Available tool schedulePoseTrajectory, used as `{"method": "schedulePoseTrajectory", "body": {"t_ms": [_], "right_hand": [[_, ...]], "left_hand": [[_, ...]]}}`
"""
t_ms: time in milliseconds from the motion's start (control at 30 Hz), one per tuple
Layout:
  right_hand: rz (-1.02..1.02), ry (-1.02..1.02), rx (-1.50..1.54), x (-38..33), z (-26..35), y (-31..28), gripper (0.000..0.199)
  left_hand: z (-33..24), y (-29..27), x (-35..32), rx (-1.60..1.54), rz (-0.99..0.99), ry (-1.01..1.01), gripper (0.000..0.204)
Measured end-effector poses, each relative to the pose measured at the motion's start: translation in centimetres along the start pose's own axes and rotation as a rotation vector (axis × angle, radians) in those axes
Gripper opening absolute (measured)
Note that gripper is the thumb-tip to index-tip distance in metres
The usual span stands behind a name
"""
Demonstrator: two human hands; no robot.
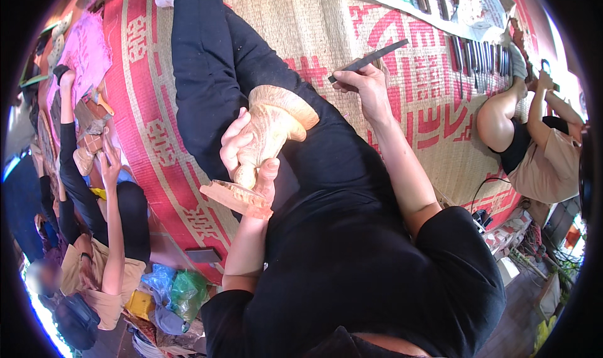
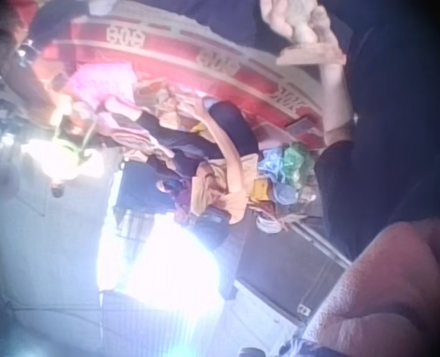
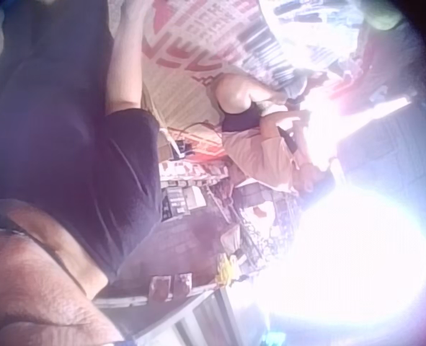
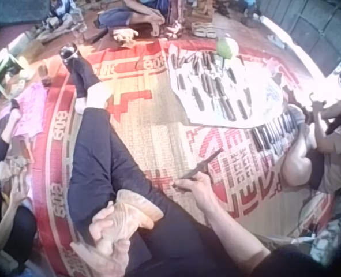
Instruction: The person is carving a small wooden object using a chisel. They hold the wood in their left hand and use the chisel in their right hand to shape the surface. The person is sitting on a mat on the floor.
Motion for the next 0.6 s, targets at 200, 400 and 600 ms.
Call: {"method": "schedulePoseTrajectory", "body": {"t_ms": [200,400,600], "right_hand": [[0.108,-0.156,0.140,-3.6,4.0,2.8,0.008],[0.246,-0.141,0.208,-5.3,5.2,6.3,0.013],[0.262,-0.147,0.103,-5.7,5.1,7.8,0.014]], "left_hand": [[0.0,0.2,-0.1,0.085,0.072,0.020,0.052],[-0.2,0.5,-0.2,0.072,0.068,0.022,0.051],[-0.3,0.5,-0.1,0.087,0.079,0.035,0.048]]}}
Point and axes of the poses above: each hand's wrist, its own x-axis towards the middle knuckle, its own y-axis out of the palm, z = x × y, the point moved 8 cm from there along x, towards the middle knuckle
